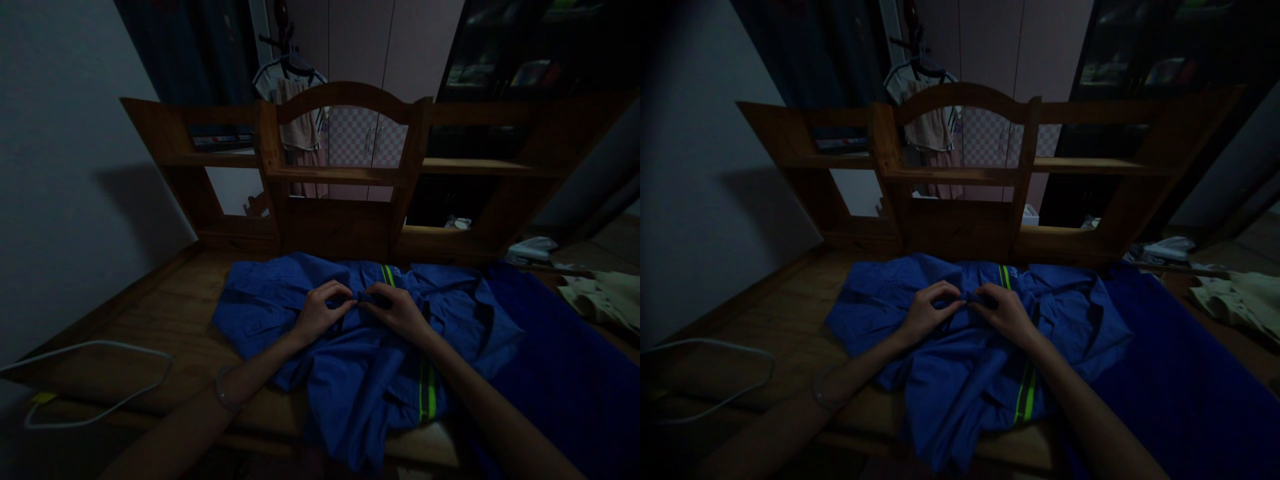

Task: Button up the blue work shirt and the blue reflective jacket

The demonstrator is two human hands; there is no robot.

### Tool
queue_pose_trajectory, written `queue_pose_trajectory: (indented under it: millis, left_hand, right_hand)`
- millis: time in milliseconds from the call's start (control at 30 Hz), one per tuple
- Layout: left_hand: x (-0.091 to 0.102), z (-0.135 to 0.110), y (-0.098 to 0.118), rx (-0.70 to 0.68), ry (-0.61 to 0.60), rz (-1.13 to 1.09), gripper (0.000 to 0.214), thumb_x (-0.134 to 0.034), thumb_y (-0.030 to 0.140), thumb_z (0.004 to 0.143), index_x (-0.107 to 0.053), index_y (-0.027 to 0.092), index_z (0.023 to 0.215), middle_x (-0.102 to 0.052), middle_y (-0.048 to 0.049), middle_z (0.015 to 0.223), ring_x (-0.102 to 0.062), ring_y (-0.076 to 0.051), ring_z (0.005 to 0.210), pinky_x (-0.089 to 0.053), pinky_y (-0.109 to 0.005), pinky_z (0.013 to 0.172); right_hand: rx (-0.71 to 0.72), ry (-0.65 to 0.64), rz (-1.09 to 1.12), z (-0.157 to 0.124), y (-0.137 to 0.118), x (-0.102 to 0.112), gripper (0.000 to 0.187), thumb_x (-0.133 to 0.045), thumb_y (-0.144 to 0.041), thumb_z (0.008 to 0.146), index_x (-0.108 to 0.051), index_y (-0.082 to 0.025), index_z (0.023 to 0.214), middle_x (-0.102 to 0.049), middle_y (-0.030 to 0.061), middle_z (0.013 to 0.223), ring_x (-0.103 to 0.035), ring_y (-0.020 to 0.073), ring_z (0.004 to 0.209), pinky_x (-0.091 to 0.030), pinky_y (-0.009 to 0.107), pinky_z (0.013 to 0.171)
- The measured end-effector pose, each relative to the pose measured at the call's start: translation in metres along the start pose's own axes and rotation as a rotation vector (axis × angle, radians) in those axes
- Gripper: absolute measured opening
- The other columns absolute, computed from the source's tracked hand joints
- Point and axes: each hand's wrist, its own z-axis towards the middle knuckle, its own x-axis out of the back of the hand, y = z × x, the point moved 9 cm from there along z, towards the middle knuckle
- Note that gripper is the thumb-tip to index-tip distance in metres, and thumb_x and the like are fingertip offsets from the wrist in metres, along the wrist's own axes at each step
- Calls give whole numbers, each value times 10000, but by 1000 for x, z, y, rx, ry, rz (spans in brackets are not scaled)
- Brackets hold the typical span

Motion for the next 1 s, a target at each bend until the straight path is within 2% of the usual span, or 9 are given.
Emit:
queue_pose_trajectory:
  millis: [133, 267, 367, 500, 767, 1000]
  left_hand:
    - [-4, 1, -18, 112, -35, -132, 199, -662, 339, 773, -639, 165, 868, -643, -45, 886, -613, -167, 857, -486, -276, 806]
    - [-14, 0, -31, 209, -126, -286, 357, -720, 325, 719, -617, 164, 1021, -645, -49, 961, -612, -171, 911, -489, -282, 835]
    - [-14, 1, -26, 157, -141, -231, 318, -680, 329, 764, -638, 169, 1035, -634, -54, 968, -605, -167, 916, -476, -270, 829]
    - [-9, 2, -16, 68, -101, -91, 244, -642, 338, 799, -668, 178, 981, -618, -53, 949, -593, -161, 887, -468, -248, 766]
    - [-7, 1, -3, -23, -93, 44, 168, -609, 289, 821, -631, 177, 945, -581, -40, 937, -574, -143, 851, -466, -242, 748]
    - [-9, 2, -3, -36, -124, 135, 107, -590, 272, 828, -589, 175, 874, -567, -14, 865, -551, -141, 815, -438, -243, 740]
  right_hand:
    - [44, -15, 13, 0, -6, -1, 145, -569, -312, 858, -617, -212, 951, -642, 34, 914, -594, 187, 864, -451, 280, 764]
    - [71, -20, 26, 0, -7, -1, 134, -561, -262, 863, -620, -209, 970, -642, 35, 941, -596, 183, 888, -451, 281, 793]
    - [73, -24, 35, 0, -6, -1, 127, -564, -253, 863, -626, -205, 962, -645, 30, 919, -599, 175, 862, -453, 275, 772]
    - [67, -30, 40, 0, -5, 0, 123, -568, -253, 864, -634, -209, 958, -649, 22, 919, -601, 171, 870, -449, 271, 779]
    - [31, -42, 39, 0, -2, -1, 147, -562, -261, 866, -649, -226, 980, -666, 6, 936, -614, 164, 872, -454, 262, 773]
    - [18, -18, 88, 1, -6, -1, 154, -542, -255, 869, -636, -214, 985, -655, 8, 963, -598, 166, 909, -438, 265, 808]
